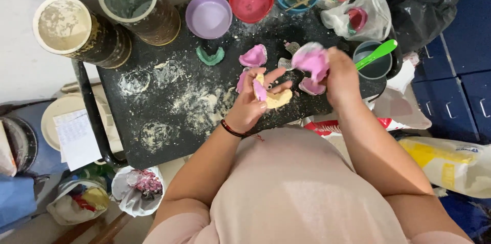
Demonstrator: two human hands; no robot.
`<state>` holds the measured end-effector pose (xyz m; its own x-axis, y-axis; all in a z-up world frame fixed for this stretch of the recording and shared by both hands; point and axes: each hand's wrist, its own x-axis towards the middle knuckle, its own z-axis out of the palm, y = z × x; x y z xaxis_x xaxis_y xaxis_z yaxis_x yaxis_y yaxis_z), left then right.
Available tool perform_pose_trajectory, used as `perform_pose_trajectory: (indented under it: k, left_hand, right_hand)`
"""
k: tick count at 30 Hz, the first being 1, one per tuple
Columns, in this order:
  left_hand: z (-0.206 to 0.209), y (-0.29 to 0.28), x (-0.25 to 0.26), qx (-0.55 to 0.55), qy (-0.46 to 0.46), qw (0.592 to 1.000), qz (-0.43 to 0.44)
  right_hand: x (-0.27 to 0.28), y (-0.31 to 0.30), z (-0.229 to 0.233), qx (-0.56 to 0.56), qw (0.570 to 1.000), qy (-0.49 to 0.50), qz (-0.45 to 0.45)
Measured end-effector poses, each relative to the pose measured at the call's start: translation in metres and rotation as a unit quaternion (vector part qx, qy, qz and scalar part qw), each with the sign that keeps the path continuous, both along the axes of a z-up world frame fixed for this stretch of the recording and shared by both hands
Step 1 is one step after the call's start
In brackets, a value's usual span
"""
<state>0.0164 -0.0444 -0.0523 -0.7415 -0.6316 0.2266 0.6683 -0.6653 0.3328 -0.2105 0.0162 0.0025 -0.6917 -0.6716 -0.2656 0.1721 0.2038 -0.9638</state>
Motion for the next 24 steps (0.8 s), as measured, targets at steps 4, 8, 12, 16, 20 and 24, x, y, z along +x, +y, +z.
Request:
perform_pose_trajectory:
  k: [4, 8, 12, 16, 20, 24]
  left_hand:
    - [0.022, -0.007, 0.013, -0.010, -0.033, 0.999, 0.019]
    - [0.024, -0.009, 0.016, -0.009, -0.036, 0.999, 0.005]
    - [0.037, -0.010, 0.017, -0.045, -0.071, 0.996, -0.005]
    - [0.069, -0.015, 0.023, -0.097, -0.166, 0.980, -0.051]
    - [0.023, -0.027, 0.016, -0.206, -0.189, 0.955, -0.101]
    - [0.011, -0.025, 0.006, -0.259, -0.209, 0.933, -0.138]
  right_hand:
    - [0.004, 0.018, -0.050, 0.161, 0.952, 0.154, 0.211]
    - [0.027, 0.017, -0.054, 0.277, 0.859, 0.270, 0.335]
    - [0.026, 0.016, -0.013, 0.211, 0.820, 0.385, 0.368]
    - [0.034, 0.006, 0.068, 0.081, 0.836, 0.451, 0.302]
    - [0.056, -0.005, 0.126, -0.170, 0.760, 0.469, 0.417]
    - [0.063, -0.014, 0.148, -0.215, 0.696, 0.467, 0.502]
